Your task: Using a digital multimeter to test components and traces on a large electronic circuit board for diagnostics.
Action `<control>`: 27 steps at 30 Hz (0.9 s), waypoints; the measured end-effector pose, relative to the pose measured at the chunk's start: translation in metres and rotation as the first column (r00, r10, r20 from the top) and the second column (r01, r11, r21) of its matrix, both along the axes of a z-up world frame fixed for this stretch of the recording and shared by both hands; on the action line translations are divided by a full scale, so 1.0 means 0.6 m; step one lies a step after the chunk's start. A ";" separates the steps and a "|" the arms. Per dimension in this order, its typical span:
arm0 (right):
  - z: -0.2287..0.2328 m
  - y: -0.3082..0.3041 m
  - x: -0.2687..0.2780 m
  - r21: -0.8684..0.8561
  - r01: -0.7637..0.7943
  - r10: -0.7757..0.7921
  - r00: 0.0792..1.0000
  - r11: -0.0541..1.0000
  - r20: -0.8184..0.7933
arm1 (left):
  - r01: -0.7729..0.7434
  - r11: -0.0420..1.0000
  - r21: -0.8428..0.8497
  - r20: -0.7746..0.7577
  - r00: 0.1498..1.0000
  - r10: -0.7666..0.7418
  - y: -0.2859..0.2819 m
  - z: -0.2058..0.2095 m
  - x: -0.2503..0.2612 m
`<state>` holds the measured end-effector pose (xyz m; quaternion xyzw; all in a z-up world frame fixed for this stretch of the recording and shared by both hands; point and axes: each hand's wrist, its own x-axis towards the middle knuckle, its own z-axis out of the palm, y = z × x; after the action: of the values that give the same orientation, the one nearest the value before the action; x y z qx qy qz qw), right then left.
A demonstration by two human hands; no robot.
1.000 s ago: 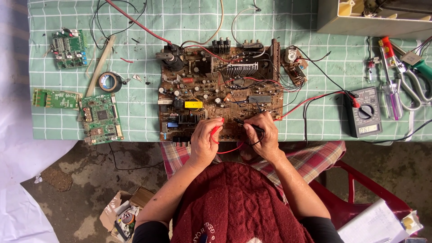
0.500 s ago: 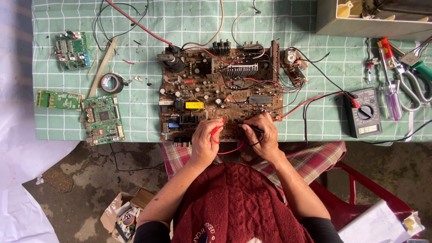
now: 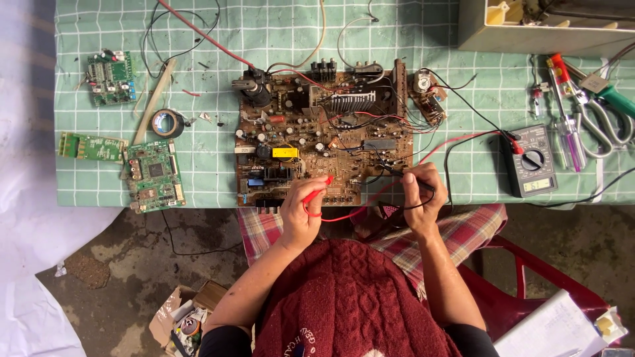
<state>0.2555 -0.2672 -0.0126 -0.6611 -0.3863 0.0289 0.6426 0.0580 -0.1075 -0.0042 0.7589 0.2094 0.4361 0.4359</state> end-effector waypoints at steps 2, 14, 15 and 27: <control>0.002 0.005 -0.002 0.005 -0.016 0.016 1.000 1.000 0.018 | 0.051 0.998 -0.032 0.026 0.998 -0.050 -0.011 0.002 0.014; 0.030 0.035 -0.028 -0.114 -0.002 0.034 0.961 0.994 0.275 | 0.074 0.992 -0.102 -0.048 0.996 -0.079 -0.028 0.014 0.050; 0.031 0.036 -0.029 -0.120 -0.006 0.040 0.956 0.993 0.290 | 0.068 0.992 -0.101 -0.058 0.996 -0.075 -0.028 0.014 0.051; 0.024 0.038 -0.020 -0.174 0.017 0.049 0.927 0.985 0.371 | 0.036 0.997 -0.069 -0.061 0.997 -0.041 -0.030 0.018 0.059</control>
<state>0.2435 -0.2445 0.0016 -0.7049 -0.5031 -0.0587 0.4966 0.0933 -0.1256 0.0067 0.7607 0.2229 0.3965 0.4631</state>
